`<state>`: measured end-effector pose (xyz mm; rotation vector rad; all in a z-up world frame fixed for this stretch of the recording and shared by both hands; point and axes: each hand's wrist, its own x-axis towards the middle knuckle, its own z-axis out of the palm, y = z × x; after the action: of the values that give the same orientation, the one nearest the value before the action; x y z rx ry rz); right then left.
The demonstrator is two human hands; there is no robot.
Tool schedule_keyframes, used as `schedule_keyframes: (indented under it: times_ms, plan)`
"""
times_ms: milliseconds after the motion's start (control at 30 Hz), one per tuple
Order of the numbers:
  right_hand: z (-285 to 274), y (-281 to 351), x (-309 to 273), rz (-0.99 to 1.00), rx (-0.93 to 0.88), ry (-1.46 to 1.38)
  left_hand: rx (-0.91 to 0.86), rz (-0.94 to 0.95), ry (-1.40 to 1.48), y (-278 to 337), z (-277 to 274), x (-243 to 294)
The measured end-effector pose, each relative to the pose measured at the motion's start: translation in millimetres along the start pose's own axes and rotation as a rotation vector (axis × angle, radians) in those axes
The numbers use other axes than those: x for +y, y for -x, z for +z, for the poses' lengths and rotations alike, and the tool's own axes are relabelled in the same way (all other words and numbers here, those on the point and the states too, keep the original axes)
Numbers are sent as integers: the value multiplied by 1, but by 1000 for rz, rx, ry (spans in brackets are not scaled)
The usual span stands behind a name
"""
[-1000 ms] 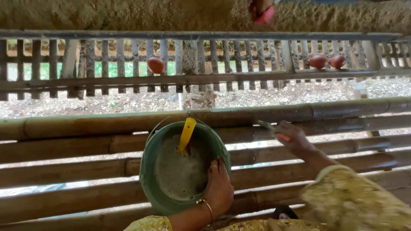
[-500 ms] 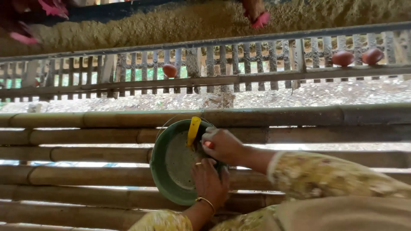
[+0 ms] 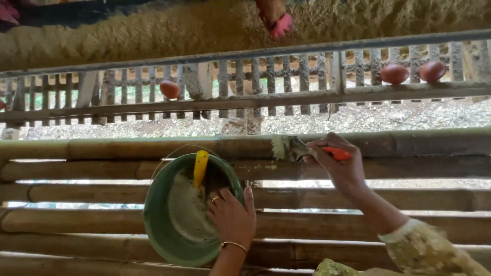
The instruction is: The person paints a horizontal bamboo pole using a brush dipped in a green bucket. They repeatedly dip the brush into the bucket and apply the substance to the pole's surface.
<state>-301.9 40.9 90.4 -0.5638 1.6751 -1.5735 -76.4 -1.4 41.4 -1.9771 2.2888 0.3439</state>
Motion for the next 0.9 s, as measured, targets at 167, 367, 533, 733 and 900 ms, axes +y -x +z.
schedule_keyframes:
  times_ms: [167,367,533,733,900]
  plan:
    - [-43,-9,94,-484,78,424,10,11,-17,0,-1,-4]
    - [-82,22,64,-630,308,609,358,242,-28,3,3,-4]
    - [-92,30,156,-388,112,896,413,296,-113,4,2,10]
    - [-95,40,122,-822,222,858,142,498,-95,1,10,39]
    - [-118,14,142,-89,210,485,-11,680,253,27,-3,81]
